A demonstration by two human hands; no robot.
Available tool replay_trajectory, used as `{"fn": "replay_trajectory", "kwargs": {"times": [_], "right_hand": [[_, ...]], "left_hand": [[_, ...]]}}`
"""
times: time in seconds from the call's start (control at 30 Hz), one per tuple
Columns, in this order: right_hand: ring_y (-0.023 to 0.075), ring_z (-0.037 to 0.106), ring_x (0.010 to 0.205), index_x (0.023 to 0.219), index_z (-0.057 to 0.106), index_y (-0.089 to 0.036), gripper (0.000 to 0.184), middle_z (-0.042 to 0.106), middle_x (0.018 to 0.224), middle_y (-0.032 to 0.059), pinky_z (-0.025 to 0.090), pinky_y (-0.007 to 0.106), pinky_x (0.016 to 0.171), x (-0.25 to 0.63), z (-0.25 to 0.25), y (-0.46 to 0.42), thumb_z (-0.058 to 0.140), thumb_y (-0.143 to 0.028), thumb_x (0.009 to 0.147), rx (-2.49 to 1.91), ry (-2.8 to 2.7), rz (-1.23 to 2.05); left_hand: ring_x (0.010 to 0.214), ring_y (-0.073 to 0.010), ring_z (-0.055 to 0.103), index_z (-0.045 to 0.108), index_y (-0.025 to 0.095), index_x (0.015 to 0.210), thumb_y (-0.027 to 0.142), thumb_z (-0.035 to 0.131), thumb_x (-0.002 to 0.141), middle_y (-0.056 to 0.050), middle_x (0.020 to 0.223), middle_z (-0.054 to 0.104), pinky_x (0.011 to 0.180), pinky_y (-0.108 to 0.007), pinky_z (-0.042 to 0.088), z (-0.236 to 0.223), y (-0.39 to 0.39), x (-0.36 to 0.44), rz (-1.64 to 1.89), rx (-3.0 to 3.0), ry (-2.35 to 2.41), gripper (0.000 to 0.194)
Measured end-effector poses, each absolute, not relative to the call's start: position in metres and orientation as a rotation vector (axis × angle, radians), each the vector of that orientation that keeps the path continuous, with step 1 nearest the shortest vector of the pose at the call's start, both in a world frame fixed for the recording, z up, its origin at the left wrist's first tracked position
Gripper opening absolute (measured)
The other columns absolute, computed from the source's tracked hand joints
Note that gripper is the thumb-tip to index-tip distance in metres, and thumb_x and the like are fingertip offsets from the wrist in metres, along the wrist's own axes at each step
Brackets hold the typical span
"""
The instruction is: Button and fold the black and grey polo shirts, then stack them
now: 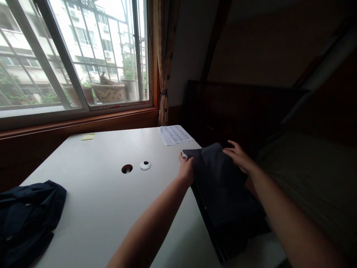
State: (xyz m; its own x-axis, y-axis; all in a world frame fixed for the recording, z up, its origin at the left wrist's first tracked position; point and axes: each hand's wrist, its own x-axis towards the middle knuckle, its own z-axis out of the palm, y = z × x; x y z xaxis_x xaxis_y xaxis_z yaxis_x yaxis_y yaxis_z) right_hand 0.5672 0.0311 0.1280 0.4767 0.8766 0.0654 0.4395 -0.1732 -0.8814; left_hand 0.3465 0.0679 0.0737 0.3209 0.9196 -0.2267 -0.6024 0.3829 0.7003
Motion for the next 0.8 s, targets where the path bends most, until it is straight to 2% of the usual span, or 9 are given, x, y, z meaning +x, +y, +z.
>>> {"fn": "replay_trajectory", "kwargs": {"times": [0.13, 0.23, 0.37, 0.43, 0.5, 0.6, 0.67, 0.73, 0.8], "right_hand": [[0.0298, 0.071, 0.102, 0.145, 0.042, -0.03, 0.071, 0.073, 0.114, 0.0113, 0.062, 0.039, 0.079, 0.575, 0.084, 0.025, 0.07, -0.045, 0.082, -1.95, -1.061, 0.78], [0.0303, 0.072, 0.1, 0.143, 0.044, -0.03, 0.072, 0.074, 0.112, 0.0115, 0.063, 0.039, 0.078, 0.59, 0.068, 0.007, 0.072, -0.049, 0.08, -1.951, -1.034, 0.855], [0.0305, 0.074, 0.094, 0.14, 0.048, -0.029, 0.078, 0.075, 0.109, 0.0114, 0.064, 0.038, 0.075, 0.605, 0.063, -0.021, 0.078, -0.053, 0.072, -1.943, -1.003, 1.037], [0.0321, 0.075, 0.091, 0.136, 0.053, -0.028, 0.081, 0.076, 0.106, 0.0113, 0.064, 0.04, 0.074, 0.604, 0.063, -0.035, 0.084, -0.052, 0.065, -1.956, -1.001, 1.102], [0.0335, 0.075, 0.092, 0.131, 0.057, -0.027, 0.081, 0.076, 0.107, 0.0114, 0.064, 0.041, 0.074, 0.599, 0.062, -0.048, 0.086, -0.051, 0.06, -1.94, -0.99, 1.092], [0.0338, 0.073, 0.099, 0.131, 0.057, -0.027, 0.081, 0.074, 0.114, 0.0118, 0.063, 0.04, 0.078, 0.592, 0.059, -0.064, 0.087, -0.049, 0.059, -1.871, -0.949, 1.036], [0.0338, 0.072, 0.104, 0.132, 0.056, -0.028, 0.082, 0.073, 0.118, 0.0118, 0.063, 0.041, 0.081, 0.59, 0.06, -0.071, 0.086, -0.048, 0.059, -1.854, -0.927, 1.021], [0.0339, 0.071, 0.106, 0.131, 0.056, -0.029, 0.077, 0.072, 0.121, 0.0116, 0.062, 0.041, 0.082, 0.592, 0.065, -0.076, 0.083, -0.048, 0.061, -1.863, -0.906, 0.97], [0.034, 0.071, 0.105, 0.129, 0.057, -0.03, 0.07, 0.072, 0.121, 0.0115, 0.062, 0.041, 0.082, 0.595, 0.072, -0.081, 0.079, -0.049, 0.065, -1.858, -0.877, 0.886]], "left_hand": [[0.099, -0.0162, 0.065, 0.021, 0.028, 0.149, 0.018, 0.062, 0.087, -0.011, 0.136, 0.054, 0.075, -0.023, 0.054, 0.034, 0.067, 0.332, 1.004, 0.574, 0.794, 0.076], [0.09, -0.014, 0.064, 0.026, 0.028, 0.145, 0.024, 0.066, 0.086, -0.012, 0.135, 0.049, 0.075, -0.024, 0.054, 0.02, 0.046, 0.317, 0.963, 0.626, 0.807, 0.072], [0.08, -0.0131, 0.063, 0.021, 0.03, 0.148, 0.03, 0.073, 0.082, -0.01, 0.122, 0.052, 0.076, -0.03, 0.056, 0.014, 0.011, 0.303, 0.818, 0.755, 0.798, 0.084], [0.075, -0.0131, 0.063, 0.016, 0.032, 0.151, 0.032, 0.075, 0.08, -0.009, 0.118, 0.054, 0.071, -0.032, 0.056, 0.013, -0.003, 0.299, 0.744, 0.886, 0.771, 0.093], [0.071, -0.0134, 0.062, 0.019, 0.033, 0.152, 0.034, 0.076, 0.078, -0.007, 0.111, 0.057, 0.066, -0.031, 0.056, 0.013, -0.01, 0.298, 0.672, 1.068, 0.704, 0.093], [0.068, -0.0138, 0.059, 0.045, 0.029, 0.143, 0.029, 0.075, 0.076, -0.002, 0.094, 0.062, 0.061, -0.028, 0.053, 0.017, -0.012, 0.303, 0.558, 1.297, 0.641, 0.073], [0.068, -0.013, 0.058, 0.063, 0.022, 0.123, 0.025, 0.072, 0.075, -0.001, 0.086, 0.062, 0.062, -0.026, 0.051, 0.023, -0.012, 0.309, 0.525, 1.278, 0.657, 0.05], [0.069, -0.0118, 0.057, 0.07, 0.016, 0.105, 0.023, 0.069, 0.075, -0.002, 0.084, 0.062, 0.064, -0.024, 0.05, 0.031, -0.015, 0.315, 0.553, 1.141, 0.642, 0.03], [0.069, -0.0106, 0.056, 0.071, 0.014, 0.095, 0.023, 0.067, 0.076, -0.002, 0.082, 0.062, 0.063, -0.022, 0.048, 0.038, -0.021, 0.317, 0.604, 1.003, 0.595, 0.021]]}}
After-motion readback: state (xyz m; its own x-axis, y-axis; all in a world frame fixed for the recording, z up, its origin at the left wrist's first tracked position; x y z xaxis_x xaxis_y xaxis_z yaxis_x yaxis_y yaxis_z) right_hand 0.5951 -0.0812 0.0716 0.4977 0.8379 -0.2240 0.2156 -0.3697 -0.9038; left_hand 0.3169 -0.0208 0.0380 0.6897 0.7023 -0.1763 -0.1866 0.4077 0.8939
